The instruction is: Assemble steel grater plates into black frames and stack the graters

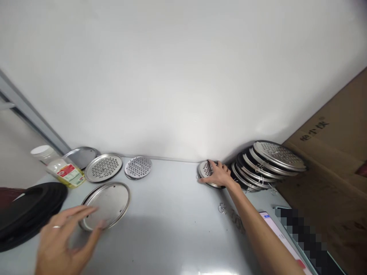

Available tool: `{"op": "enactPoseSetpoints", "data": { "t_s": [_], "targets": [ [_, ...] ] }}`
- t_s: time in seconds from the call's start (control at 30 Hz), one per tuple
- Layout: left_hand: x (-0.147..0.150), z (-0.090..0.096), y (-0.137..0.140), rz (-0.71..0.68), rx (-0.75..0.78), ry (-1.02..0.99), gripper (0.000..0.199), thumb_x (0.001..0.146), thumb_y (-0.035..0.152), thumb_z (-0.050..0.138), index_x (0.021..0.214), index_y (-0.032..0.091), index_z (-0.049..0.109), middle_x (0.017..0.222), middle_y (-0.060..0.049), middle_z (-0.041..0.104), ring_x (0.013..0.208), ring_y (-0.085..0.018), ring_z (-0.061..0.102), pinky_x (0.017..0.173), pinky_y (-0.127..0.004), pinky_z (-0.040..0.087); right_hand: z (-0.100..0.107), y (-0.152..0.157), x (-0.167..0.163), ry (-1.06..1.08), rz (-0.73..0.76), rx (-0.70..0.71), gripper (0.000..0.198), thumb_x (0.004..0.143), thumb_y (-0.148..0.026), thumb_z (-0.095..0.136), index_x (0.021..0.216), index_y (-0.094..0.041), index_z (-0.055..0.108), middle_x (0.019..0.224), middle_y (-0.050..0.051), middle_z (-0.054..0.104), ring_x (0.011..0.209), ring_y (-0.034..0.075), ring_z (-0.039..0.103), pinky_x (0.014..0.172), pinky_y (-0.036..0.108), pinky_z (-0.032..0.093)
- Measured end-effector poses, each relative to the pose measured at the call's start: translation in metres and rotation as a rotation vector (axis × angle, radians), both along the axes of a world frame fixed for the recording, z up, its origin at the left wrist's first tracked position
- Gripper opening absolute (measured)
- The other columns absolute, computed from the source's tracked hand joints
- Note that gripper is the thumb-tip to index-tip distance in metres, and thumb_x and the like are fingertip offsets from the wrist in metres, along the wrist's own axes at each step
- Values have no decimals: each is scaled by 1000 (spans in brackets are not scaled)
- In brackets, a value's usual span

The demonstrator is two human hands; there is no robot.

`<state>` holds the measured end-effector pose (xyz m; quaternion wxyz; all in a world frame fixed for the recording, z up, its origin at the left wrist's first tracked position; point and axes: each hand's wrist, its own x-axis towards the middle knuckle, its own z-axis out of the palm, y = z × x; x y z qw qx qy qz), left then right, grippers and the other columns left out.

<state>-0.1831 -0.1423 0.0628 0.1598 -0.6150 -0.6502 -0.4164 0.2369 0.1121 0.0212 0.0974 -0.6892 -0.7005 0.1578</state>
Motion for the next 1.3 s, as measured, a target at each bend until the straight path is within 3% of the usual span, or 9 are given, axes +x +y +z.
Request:
{"op": "enactPoseSetpoints", "data": {
  "t_s": [0.2,0.33,0.43,0.57,0.73,0.97,1.13,1.23,1.3],
  "targets": [
    [72,-26,6,-305,-141,-16,16,85,19,64,99,27,64,97,-3,63,93,-21,61,86,-39,48,3,-22,-11,165,62,-8,107,51,-52,83,146,-24,43,143,19,42,132,51,32,106,66,21],
    [119,-33,22,-444,-347,-205,15,90,21,58,103,27,60,100,-3,65,97,-20,63,87,-39,53,16,-52,-26,437,195,-60,93,63,-47,74,147,-25,41,138,13,51,128,36,45,108,52,33],
    [148,-31,37,-470,-451,-324,32,90,27,59,122,26,53,114,-5,64,105,-21,63,90,-39,56,20,-80,-40,666,310,-120,88,71,-54,64,149,-23,37,142,13,52,120,30,56,101,45,44],
    [167,-21,45,-457,-362,-333,50,89,28,60,135,23,42,126,-11,58,110,-24,62,90,-41,56,13,-123,-59,1141,381,-251,99,65,-69,67,149,-24,40,142,13,54,123,35,55,102,50,43],
    [168,-10,33,-588,-222,-221,10,94,19,51,102,24,56,89,-3,66,81,-19,64,71,-33,53,1,-173,-77,1431,311,-322,101,62,-76,70,147,-26,45,147,11,50,137,39,42,108,53,38],
    [163,4,25,-564,-203,82,18,97,14,39,89,21,53,73,-3,61,65,-20,56,60,-32,40,-10,-199,-81,1406,326,-272,103,69,-80,61,154,-29,31,159,8,34,146,36,27,115,55,30],
    [159,7,33,-631,-198,281,21,93,10,35,81,21,48,73,-3,59,65,-21,53,62,-34,39,3,-173,-80,1233,347,11,84,82,-79,43,152,-33,35,161,5,30,146,34,28,117,55,25],
    [159,7,36,-678,-244,339,17,91,11,36,83,21,48,77,-4,59,68,-22,54,63,-35,41,21,-152,-85,1166,480,156,63,86,-72,45,123,-25,66,136,11,59,132,34,47,111,50,34],
    [160,8,36,-702,-275,374,15,89,11,37,83,21,47,79,-5,60,69,-23,55,63,-36,42,30,-143,-90,1184,535,192,55,86,-69,46,89,-21,72,94,10,69,93,29,63,87,43,49]
  ]
}}
